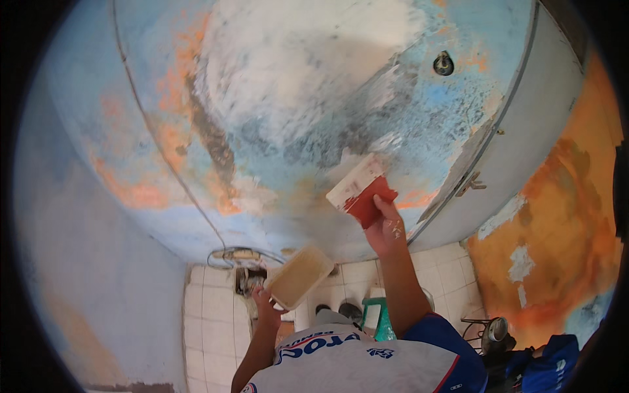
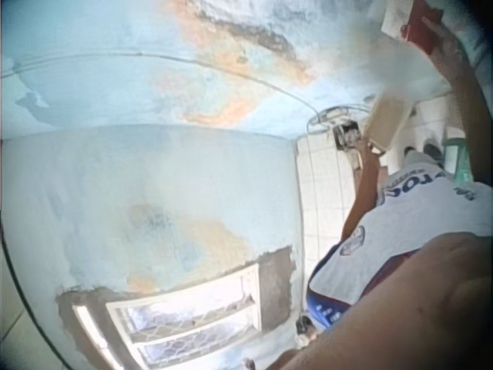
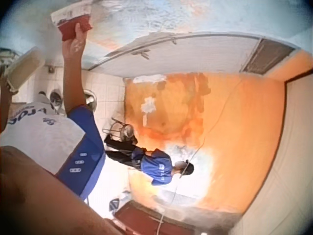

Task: The person applies patching compound to a damaged ceiling and wall area using a putty knife and holding a container of the compound.

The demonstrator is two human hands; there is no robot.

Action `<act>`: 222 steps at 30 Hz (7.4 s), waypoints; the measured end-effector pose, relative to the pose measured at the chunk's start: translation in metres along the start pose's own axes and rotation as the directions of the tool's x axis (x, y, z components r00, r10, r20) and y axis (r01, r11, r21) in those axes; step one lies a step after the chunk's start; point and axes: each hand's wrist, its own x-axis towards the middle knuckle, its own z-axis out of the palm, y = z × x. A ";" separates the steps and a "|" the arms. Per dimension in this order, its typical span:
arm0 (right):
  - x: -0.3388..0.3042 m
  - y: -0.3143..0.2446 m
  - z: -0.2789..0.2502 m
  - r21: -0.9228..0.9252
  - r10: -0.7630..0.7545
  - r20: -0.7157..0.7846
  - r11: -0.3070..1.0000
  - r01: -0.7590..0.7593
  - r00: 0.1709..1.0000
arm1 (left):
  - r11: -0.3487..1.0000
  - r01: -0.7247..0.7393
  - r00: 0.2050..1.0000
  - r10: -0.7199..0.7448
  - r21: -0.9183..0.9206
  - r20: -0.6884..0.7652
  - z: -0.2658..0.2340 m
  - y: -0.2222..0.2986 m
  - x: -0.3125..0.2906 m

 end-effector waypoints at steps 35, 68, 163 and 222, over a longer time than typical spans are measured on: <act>0.300 -0.101 0.047 -0.662 -0.643 0.750 -0.720 0.208 0.157 | 0.980 0.195 0.972 -0.200 -0.044 -0.127 -0.007 0.037 0.132; 0.283 -0.157 0.024 -0.504 -0.520 0.854 -0.835 0.220 -0.018 | 0.996 0.082 0.908 -0.092 -0.042 -0.408 0.016 -0.002 0.083; 0.222 -0.031 -0.001 -0.640 -0.580 0.762 -0.608 0.469 0.288 | 0.998 -0.048 0.928 0.027 -0.047 -0.372 0.012 -0.010 0.085; 0.142 0.134 -0.108 -0.823 -0.461 0.561 -0.401 0.403 0.688 | 0.993 -0.078 0.977 0.093 0.088 -0.189 -0.055 0.049 0.090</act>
